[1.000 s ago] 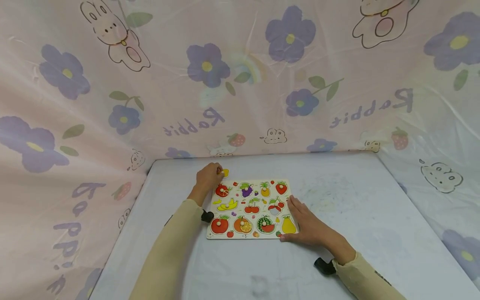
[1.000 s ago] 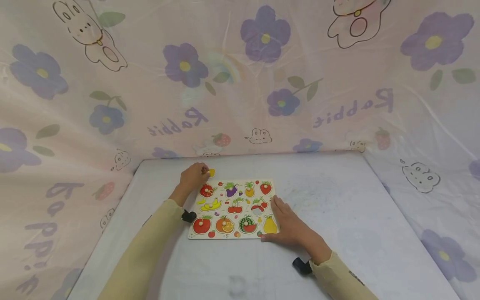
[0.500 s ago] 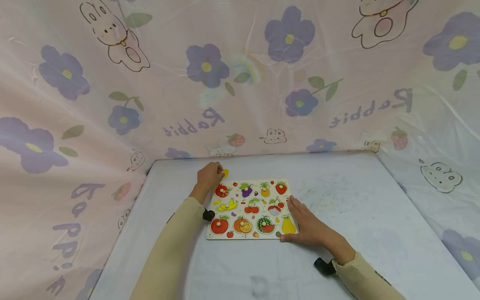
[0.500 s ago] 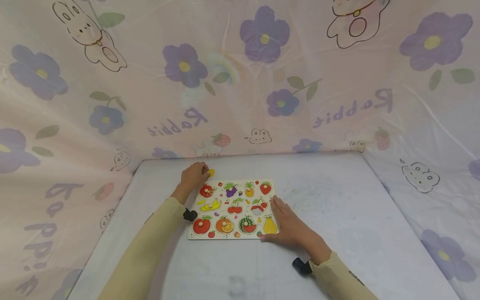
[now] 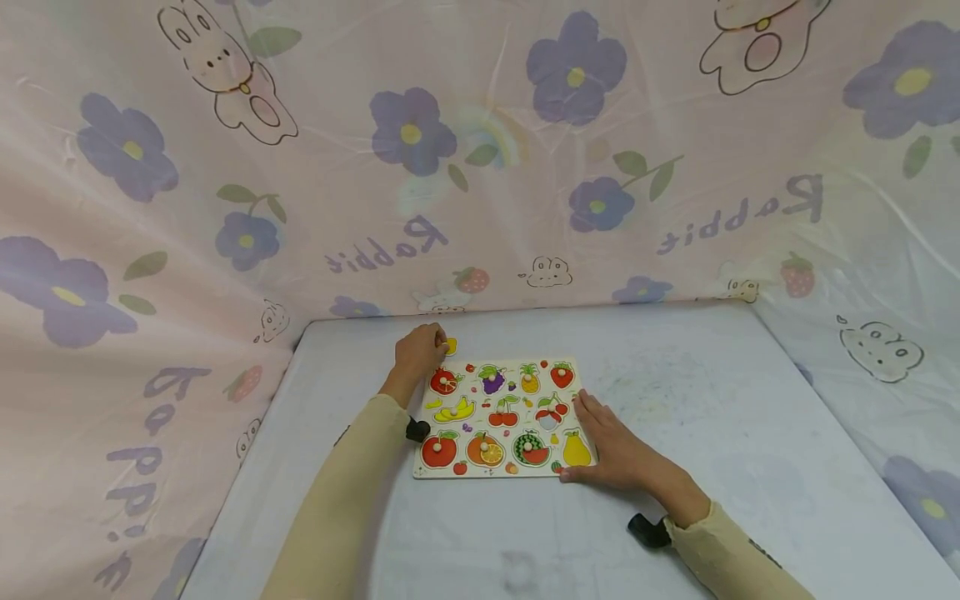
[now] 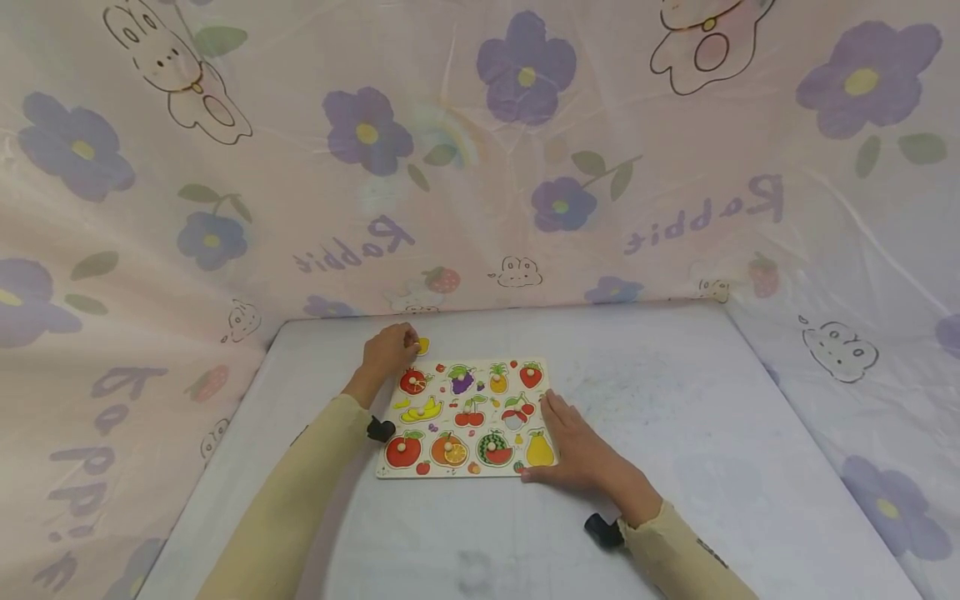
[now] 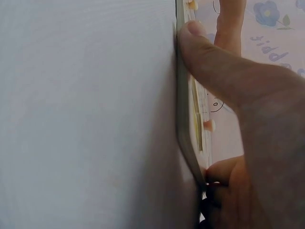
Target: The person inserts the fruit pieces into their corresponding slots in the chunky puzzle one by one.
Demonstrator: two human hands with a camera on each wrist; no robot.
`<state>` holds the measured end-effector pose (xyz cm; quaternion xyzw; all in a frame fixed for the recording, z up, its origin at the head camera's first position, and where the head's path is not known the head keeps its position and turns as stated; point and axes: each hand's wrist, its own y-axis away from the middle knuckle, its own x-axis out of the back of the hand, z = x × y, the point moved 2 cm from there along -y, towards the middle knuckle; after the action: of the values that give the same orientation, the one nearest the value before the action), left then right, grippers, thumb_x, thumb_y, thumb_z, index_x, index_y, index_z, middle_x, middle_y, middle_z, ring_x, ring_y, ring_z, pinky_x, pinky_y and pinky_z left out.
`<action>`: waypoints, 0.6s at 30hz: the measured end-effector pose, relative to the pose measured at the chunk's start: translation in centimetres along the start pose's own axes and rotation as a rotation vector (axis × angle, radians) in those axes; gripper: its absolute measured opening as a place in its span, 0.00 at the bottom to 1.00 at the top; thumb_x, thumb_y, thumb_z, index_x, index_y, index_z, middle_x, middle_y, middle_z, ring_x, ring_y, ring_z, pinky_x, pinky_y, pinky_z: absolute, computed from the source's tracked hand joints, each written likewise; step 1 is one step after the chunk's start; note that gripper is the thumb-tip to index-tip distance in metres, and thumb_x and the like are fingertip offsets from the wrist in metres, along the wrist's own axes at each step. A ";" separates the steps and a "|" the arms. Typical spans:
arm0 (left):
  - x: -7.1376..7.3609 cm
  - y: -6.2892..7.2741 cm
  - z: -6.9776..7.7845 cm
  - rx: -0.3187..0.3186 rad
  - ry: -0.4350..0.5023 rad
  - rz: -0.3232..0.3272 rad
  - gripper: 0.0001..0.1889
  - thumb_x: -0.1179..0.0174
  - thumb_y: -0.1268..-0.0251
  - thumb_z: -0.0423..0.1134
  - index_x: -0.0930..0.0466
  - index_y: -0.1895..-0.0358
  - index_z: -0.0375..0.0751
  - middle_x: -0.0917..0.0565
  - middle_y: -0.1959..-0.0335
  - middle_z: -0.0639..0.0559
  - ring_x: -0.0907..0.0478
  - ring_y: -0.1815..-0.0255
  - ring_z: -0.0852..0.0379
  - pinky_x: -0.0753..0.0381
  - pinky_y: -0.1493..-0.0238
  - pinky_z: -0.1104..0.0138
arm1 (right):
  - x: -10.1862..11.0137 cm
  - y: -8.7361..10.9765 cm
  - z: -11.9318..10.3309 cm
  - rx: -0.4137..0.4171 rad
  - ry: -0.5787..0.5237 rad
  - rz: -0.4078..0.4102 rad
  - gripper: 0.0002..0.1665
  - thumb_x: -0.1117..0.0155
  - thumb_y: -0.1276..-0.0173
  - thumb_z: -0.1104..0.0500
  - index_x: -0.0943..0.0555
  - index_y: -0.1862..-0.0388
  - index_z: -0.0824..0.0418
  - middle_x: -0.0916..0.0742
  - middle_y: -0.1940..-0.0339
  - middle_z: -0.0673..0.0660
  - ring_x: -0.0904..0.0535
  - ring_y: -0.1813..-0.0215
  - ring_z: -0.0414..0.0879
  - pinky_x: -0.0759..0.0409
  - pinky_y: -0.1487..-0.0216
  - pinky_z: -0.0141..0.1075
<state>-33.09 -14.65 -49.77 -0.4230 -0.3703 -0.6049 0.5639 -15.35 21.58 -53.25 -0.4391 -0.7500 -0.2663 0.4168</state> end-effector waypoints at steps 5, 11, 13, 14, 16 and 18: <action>0.0 -0.2 -0.1 0.009 0.013 -0.010 0.09 0.34 0.21 0.44 0.18 0.49 0.43 0.18 0.60 0.49 0.23 0.58 0.50 0.23 0.48 0.54 | 0.1 0.0 -0.1 -0.001 0.002 -0.002 0.80 0.21 0.42 0.26 0.51 0.13 0.71 0.48 0.11 0.69 0.50 0.12 0.66 0.47 0.17 0.63; 0.1 0.0 0.2 -0.008 0.058 0.009 0.10 0.33 0.21 0.42 0.17 0.48 0.42 0.18 0.58 0.48 0.22 0.57 0.49 0.22 0.46 0.53 | 0.1 0.0 -0.1 -0.009 0.016 -0.007 0.80 0.22 0.43 0.26 0.52 0.12 0.70 0.48 0.10 0.68 0.51 0.12 0.65 0.47 0.17 0.62; 0.1 0.1 0.2 -0.017 0.061 0.017 0.09 0.33 0.22 0.42 0.16 0.48 0.42 0.17 0.58 0.48 0.22 0.57 0.49 0.21 0.46 0.53 | 0.1 0.0 -0.1 -0.013 0.014 -0.010 0.80 0.21 0.43 0.26 0.51 0.12 0.70 0.48 0.10 0.68 0.50 0.12 0.65 0.47 0.17 0.62; 0.1 0.1 0.3 -0.021 0.061 0.019 0.09 0.33 0.22 0.42 0.16 0.48 0.42 0.17 0.57 0.48 0.22 0.57 0.49 0.21 0.46 0.53 | 0.1 0.0 -0.1 -0.016 0.012 -0.013 0.80 0.21 0.43 0.26 0.51 0.12 0.70 0.48 0.10 0.68 0.51 0.12 0.65 0.48 0.16 0.62; 0.1 0.2 0.3 -0.029 0.059 0.026 0.09 0.33 0.22 0.42 0.16 0.48 0.42 0.17 0.57 0.48 0.21 0.57 0.50 0.20 0.47 0.54 | 0.1 0.0 -0.2 -0.022 0.012 -0.018 0.80 0.21 0.43 0.26 0.52 0.12 0.70 0.49 0.10 0.68 0.51 0.12 0.65 0.48 0.16 0.62; 0.1 0.3 0.4 -0.038 0.063 0.032 0.09 0.32 0.22 0.42 0.16 0.49 0.42 0.16 0.57 0.48 0.21 0.57 0.49 0.20 0.47 0.53 | 0.1 0.0 -0.2 -0.027 0.013 -0.021 0.80 0.21 0.43 0.26 0.52 0.12 0.70 0.49 0.10 0.68 0.51 0.12 0.65 0.48 0.16 0.62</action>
<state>-32.78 -14.34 -49.60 -0.4201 -0.3338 -0.6161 0.5767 -15.32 21.43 -53.10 -0.4352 -0.7483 -0.2836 0.4126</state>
